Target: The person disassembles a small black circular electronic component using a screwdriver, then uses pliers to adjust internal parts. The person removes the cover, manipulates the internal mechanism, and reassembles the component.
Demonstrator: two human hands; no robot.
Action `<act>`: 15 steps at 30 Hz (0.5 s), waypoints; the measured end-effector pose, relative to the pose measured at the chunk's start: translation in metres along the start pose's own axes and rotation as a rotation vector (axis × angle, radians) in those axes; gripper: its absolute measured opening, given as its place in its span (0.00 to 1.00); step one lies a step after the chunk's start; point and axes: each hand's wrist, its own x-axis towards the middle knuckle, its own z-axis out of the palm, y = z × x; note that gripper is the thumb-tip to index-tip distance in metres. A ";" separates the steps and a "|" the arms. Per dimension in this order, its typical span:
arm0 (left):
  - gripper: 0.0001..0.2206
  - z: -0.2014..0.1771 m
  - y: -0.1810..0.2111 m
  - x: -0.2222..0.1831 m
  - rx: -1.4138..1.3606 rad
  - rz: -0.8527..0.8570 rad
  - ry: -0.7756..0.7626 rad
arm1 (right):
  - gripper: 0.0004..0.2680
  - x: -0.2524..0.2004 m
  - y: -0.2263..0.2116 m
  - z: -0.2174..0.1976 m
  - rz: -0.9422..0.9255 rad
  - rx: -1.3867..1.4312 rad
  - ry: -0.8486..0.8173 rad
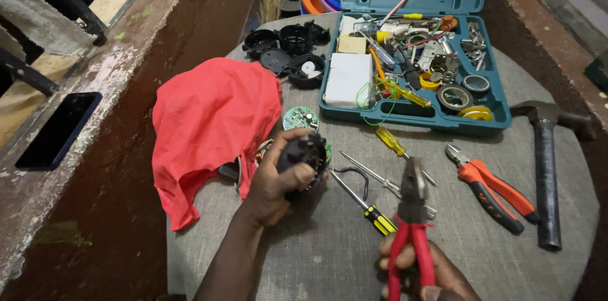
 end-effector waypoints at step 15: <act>0.33 0.062 0.006 -0.043 0.463 0.317 -0.222 | 0.11 0.038 -0.017 0.088 0.096 -0.275 0.714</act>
